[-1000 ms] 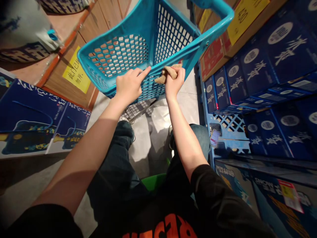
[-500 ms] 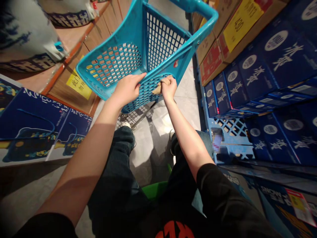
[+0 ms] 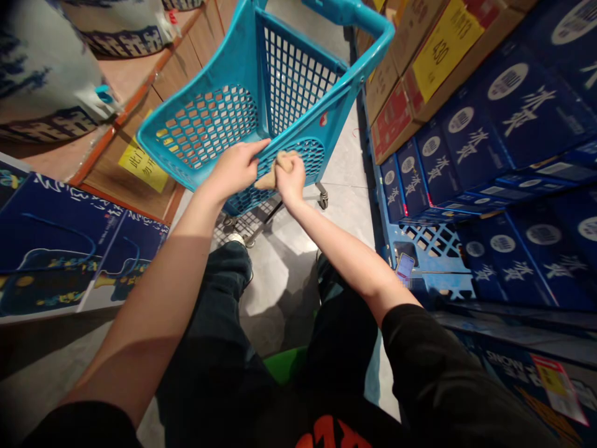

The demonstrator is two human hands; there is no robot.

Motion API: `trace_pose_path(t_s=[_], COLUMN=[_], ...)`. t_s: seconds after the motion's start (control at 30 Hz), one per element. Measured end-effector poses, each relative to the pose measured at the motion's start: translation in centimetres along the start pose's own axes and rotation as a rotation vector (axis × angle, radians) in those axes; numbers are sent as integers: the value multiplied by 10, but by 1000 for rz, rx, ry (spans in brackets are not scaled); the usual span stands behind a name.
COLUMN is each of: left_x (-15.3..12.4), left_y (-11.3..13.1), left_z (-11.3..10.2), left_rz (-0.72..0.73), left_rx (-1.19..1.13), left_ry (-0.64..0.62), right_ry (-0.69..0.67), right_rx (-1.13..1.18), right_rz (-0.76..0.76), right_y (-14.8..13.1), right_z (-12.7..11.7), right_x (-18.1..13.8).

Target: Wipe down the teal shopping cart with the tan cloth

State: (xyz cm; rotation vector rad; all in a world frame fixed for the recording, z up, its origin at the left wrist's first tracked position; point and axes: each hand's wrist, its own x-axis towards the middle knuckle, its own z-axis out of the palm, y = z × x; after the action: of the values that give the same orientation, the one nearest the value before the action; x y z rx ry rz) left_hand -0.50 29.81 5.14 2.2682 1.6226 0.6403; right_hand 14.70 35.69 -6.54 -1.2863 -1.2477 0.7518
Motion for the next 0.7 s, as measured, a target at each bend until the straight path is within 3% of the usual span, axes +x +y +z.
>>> trace_pose_path(t_s=[0.1, 0.2, 0.3, 0.4, 0.47, 0.57, 0.7], left_x=[-1, -3, -6, -8, -9, -10, -11], left_y=[-4, -1, 4, 6, 6, 5, 5], left_z=[-2, -2, -3, -3, -4, -5, -8], left_rz=[-10, -9, 4, -6, -6, -12, -37], left_rx=[-53, -26, 16, 45, 40, 24, 25], left_ry=[-13, -1, 10, -6, -9, 13, 19], right_ry=[-156, -196, -120, 53, 128, 54, -213], right_rx=[24, 31, 39, 66, 57, 7, 5], right_rz=[-116, -186, -154, -53, -3, -54, -268], right_y=[-5, -5, 0, 6, 6, -1, -16], right_z=[7, -2, -22, -40, -44, -33, -7], right_x=[-32, -26, 14, 57, 68, 46, -15])
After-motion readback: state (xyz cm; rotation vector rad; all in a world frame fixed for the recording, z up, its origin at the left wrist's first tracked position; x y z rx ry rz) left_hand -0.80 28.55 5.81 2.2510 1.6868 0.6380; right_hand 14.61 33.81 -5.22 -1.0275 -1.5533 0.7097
